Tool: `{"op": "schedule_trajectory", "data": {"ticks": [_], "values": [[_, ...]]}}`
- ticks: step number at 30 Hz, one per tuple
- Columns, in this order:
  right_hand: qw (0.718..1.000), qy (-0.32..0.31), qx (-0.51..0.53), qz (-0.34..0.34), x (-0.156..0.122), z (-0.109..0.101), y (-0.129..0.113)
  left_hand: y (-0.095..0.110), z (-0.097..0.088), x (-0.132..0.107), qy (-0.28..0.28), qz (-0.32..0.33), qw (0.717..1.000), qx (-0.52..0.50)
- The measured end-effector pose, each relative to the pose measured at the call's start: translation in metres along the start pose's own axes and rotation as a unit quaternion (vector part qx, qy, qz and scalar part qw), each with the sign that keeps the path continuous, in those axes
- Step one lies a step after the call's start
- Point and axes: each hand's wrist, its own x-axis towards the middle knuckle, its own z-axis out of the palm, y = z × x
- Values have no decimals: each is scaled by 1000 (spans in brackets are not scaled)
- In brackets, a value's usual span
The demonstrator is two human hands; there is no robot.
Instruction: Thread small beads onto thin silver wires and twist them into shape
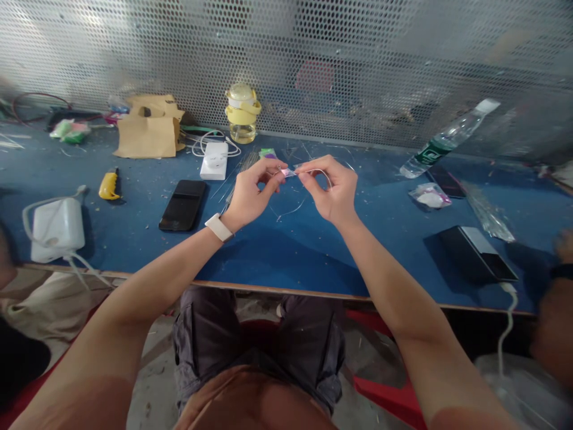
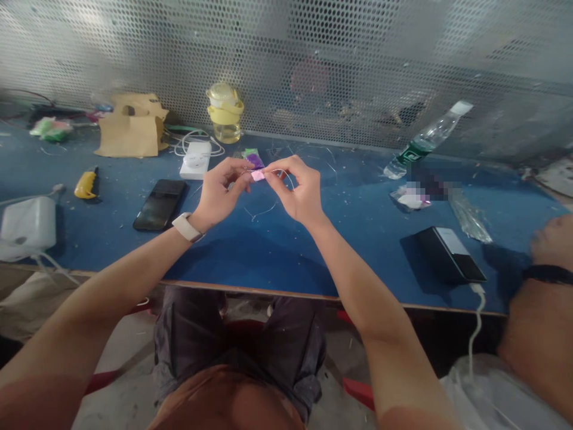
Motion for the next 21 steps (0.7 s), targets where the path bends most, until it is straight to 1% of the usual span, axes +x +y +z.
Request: {"op": "schedule_trajectory", "data": {"ticks": [3, 7, 13, 16, 21], "values": [[1000, -2, 3, -6, 0, 0, -1, 3, 1, -1, 2, 14, 1000, -11], [1000, -2, 5, -12, 0, 0, 0, 3, 1, -1, 22, 14, 1000, -15], [1000, 1, 0, -28, 0, -1, -1, 3, -5, 1, 34, 34, 997, 60], [1000, 5, -6, -27, 0, -1, -1, 6, -7, 1, 34, 29, 996, 71], [1000, 4, 1, -7, 0, -2, 0, 10, -6, 2, 16, 2, 999, 48]]}}
